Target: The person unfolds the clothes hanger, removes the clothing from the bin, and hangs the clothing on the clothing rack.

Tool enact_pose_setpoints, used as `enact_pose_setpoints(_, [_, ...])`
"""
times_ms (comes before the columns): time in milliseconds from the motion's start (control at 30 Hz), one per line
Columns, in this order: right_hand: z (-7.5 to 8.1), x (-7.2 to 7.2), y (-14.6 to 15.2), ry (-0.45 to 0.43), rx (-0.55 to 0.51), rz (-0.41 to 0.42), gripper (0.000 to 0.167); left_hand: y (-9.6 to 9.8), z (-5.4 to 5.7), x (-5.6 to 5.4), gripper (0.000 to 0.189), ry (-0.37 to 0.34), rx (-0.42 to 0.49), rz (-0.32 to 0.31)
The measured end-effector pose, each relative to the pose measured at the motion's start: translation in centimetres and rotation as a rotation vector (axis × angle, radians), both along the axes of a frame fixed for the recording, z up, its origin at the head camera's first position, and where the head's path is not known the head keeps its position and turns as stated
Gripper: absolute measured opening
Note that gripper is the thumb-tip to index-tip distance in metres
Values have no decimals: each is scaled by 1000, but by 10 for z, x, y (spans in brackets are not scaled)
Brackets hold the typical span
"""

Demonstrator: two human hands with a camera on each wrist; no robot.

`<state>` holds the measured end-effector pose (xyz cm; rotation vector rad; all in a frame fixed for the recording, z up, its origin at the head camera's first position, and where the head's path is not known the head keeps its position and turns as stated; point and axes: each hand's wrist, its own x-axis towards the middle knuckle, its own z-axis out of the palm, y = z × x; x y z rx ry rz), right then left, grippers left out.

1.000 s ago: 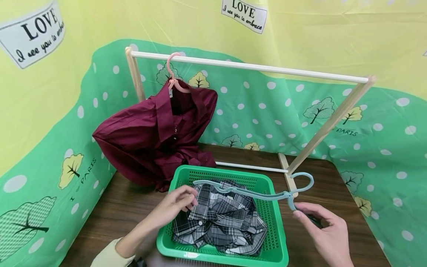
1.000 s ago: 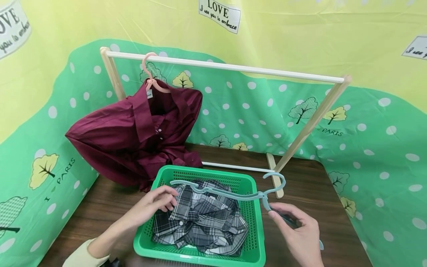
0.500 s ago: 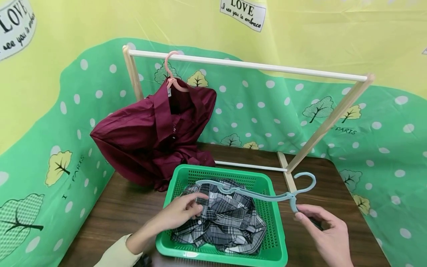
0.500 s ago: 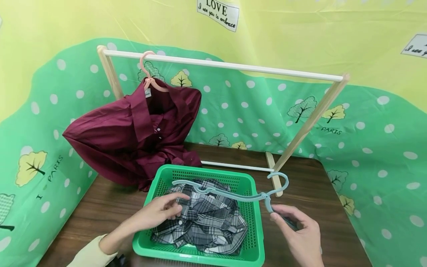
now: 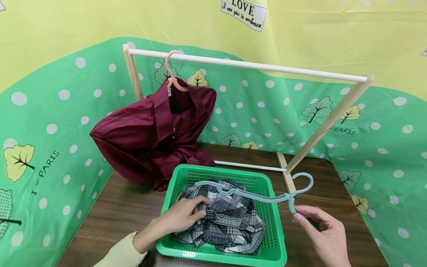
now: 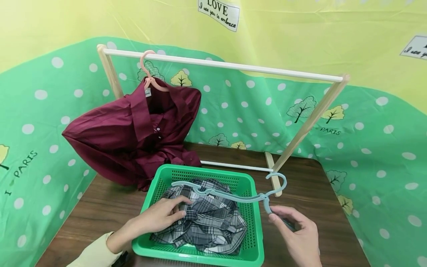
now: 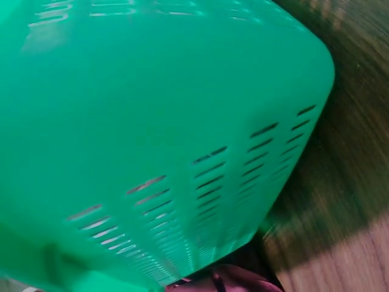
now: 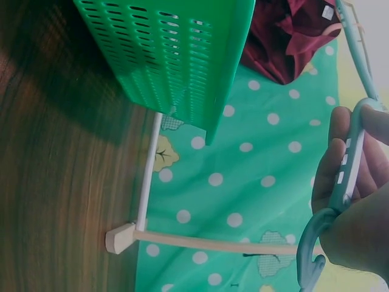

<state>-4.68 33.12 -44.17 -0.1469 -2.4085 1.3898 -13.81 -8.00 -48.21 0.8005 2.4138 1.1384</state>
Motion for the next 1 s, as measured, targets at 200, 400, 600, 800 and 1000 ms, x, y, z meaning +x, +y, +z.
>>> enact_pose_setpoints(200, [17,3,-16,-32,29,-30,23,0,3,2,25,124,-5,61])
enact_pose_setpoints(400, [18,4,-17,-12,56,-22,23,-4,9,1,26,225,21,182])
enact_pose_setpoints(600, [16,3,-17,-12,82,-11,24,-7,26,2,39,259,48,368])
enact_pose_setpoints(800, [13,2,-17,-16,111,20,23,-8,43,7,48,321,126,416])
enact_pose_setpoints(1000, [9,2,-21,16,141,47,24,-2,57,15,49,433,259,387])
